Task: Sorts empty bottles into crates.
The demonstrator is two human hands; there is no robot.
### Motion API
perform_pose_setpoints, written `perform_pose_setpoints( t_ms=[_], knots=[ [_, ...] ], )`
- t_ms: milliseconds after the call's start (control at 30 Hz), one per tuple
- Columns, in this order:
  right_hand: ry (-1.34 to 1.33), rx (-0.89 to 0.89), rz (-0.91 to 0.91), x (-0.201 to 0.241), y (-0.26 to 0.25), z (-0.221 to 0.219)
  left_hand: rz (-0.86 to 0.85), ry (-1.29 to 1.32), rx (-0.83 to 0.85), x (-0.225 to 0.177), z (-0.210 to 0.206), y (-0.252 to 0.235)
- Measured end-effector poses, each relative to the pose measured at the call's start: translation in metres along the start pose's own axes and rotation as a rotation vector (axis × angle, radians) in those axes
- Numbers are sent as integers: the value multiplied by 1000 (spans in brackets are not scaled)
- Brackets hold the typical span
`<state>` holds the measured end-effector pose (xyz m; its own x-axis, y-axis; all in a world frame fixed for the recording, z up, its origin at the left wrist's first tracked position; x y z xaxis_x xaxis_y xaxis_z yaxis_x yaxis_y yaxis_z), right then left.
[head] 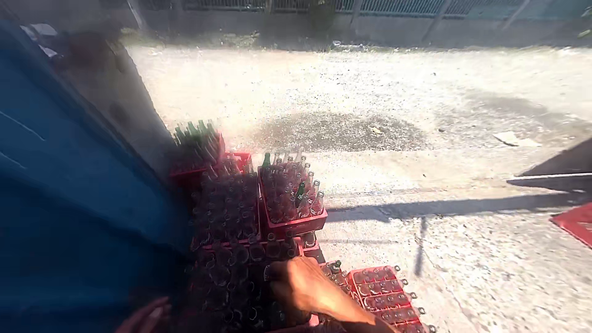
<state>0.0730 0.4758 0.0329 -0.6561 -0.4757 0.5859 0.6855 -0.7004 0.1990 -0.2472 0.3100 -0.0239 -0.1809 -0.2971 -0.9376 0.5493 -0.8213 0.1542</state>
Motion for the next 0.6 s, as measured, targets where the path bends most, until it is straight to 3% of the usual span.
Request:
perform_pose_setpoints(
  t_ms=[67,167,267,367,467,533,600],
  knots=[
    [-165,-173,54,-3,56,45,-153,-47,214,-62,-68,-55],
    [-433,-574,62,-19,142,92,-332,-229,527,-115,-209,-147],
    [-459,-793,-105,-16,210,109,-378,-507,724,-121,-356,-229],
    [-392,-881,-227,-11,235,117,-251,-626,977,-90,-461,-252],
    [-328,-912,-270,-23,208,126,-278,-683,1065,-76,-493,-233],
    [-275,-919,-235,-42,168,128,-326,-635,993,-98,-454,-225],
    [-253,-895,-180,-66,121,126,-331,-462,860,-135,-379,-230]
  ],
)
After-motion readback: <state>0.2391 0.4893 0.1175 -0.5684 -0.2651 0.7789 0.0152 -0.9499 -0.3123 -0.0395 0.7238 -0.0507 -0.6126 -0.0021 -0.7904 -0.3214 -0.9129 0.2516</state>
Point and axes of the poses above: each hand's wrist, its own y-axis away from the middle knuckle, its own z-axis out of the back of the hand, x = y × z, the point moved 9 cm from there along -y, towards the middle knuckle, and after that the axes turned 8 degrees about -x, right-handed, at the moved point
